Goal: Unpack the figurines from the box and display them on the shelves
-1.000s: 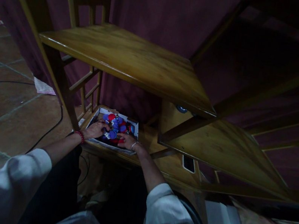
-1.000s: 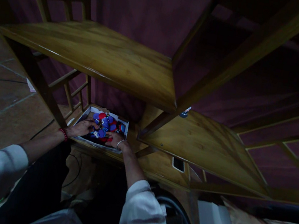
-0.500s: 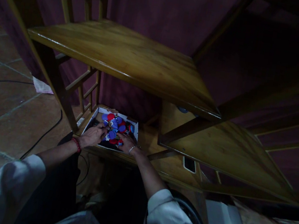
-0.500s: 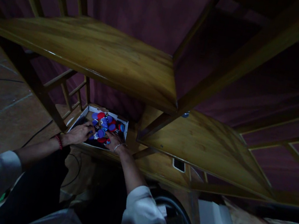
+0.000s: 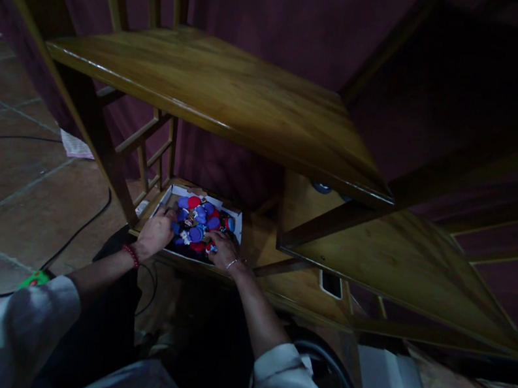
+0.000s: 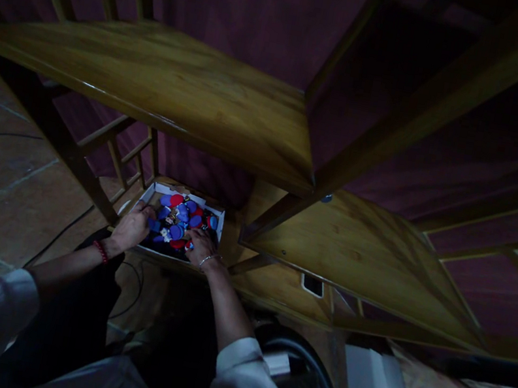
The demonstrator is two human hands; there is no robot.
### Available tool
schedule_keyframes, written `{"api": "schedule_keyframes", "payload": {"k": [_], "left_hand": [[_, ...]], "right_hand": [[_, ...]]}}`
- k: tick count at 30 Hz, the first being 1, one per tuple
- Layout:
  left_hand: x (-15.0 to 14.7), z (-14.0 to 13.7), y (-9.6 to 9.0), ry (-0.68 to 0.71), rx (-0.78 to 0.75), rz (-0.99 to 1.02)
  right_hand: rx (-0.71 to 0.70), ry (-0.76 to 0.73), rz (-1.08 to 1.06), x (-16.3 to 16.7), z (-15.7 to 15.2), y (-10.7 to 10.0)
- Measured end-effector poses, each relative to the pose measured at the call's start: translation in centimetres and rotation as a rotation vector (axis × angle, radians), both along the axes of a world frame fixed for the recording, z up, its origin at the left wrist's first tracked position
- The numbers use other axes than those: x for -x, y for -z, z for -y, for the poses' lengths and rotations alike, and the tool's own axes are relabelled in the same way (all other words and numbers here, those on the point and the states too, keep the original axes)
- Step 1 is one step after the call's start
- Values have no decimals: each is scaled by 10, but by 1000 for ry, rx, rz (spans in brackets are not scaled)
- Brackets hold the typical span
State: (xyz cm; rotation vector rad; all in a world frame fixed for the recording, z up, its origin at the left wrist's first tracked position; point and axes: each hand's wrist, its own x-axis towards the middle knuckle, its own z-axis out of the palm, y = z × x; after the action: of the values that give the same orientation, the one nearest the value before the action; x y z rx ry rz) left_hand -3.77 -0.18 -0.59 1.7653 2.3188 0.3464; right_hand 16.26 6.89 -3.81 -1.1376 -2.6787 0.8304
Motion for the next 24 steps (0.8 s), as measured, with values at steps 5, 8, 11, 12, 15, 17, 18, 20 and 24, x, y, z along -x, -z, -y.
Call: {"api": "schedule_keyframes", "payload": {"k": [5, 8, 11, 12, 15, 17, 18, 20, 24], "left_hand": [[1, 2, -2, 29, 25, 24], [0, 2, -3, 79, 77, 0], [-1, 3, -4, 111, 100, -36], [-1, 3, -4, 116, 111, -46], [-1, 4, -4, 136, 164, -63], [-2, 5, -4, 156, 188, -63], [-2, 6, -4, 161, 190, -61], [-2, 8, -3, 156, 180, -50], [-2, 10, -2, 143, 148, -30]], "right_hand": [[-17, 29, -39, -3, 10, 3], [-21, 40, -50, -4, 14, 3], [-26, 55, -59, -5, 18, 3], [-28, 57, -61, -5, 20, 3], [-34, 46, -71, -6, 24, 4], [-39, 40, -75, -7, 27, 5], [-43, 43, -74, -7, 29, 4], [-49, 57, -69, -7, 32, 3], [-83, 81, -96, -8, 36, -4]]}}
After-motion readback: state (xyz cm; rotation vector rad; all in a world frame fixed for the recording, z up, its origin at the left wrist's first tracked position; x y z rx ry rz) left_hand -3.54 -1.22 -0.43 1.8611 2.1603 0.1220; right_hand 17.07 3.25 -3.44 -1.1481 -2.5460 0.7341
